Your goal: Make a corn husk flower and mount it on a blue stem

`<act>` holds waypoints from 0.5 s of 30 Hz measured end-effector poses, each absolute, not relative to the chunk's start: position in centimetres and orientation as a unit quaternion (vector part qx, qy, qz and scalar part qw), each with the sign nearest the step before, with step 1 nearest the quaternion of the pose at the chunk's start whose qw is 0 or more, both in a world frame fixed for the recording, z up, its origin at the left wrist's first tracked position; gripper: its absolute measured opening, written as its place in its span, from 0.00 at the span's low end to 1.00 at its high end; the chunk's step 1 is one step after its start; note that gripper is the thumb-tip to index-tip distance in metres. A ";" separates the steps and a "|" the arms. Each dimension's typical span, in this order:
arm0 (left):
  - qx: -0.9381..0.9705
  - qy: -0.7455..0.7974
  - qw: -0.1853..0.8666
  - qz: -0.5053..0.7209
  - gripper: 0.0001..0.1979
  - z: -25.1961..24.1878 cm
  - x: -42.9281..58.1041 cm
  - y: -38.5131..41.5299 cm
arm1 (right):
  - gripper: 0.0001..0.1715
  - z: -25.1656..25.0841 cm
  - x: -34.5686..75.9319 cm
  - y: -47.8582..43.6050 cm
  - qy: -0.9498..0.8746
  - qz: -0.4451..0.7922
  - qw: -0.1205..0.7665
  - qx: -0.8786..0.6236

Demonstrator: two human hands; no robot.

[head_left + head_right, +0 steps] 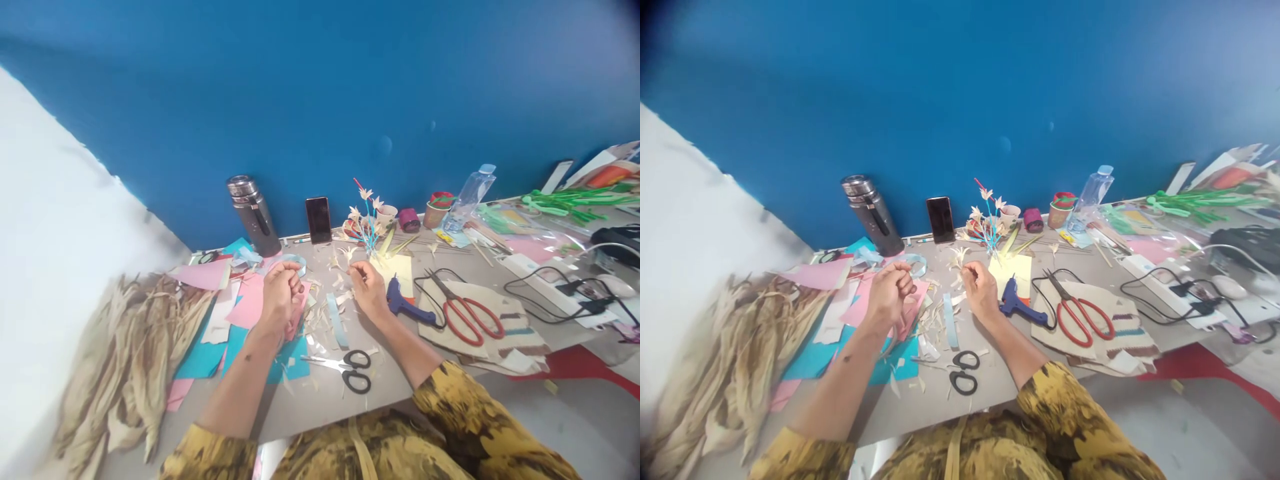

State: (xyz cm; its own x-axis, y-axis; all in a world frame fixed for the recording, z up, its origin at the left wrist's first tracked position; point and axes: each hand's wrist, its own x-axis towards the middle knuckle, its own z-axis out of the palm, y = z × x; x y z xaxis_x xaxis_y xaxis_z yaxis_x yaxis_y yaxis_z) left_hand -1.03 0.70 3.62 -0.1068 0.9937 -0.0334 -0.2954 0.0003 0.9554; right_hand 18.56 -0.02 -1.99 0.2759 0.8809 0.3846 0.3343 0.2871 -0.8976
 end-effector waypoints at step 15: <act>0.460 0.478 0.525 0.533 0.09 1.7 -0.6 -1.2 | 0.18 -1.6 18.0 -0.2 -0.518 0.375 0.582 -0.503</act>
State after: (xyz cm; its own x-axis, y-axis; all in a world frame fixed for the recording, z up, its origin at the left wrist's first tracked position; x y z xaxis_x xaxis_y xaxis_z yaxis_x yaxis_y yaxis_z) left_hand -0.57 -1.20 1.65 -0.0253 0.9996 -0.0107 -0.1206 0.0076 0.9927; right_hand 17.98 -0.16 -1.64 0.1830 0.9568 0.2257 0.0852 0.2133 -0.9733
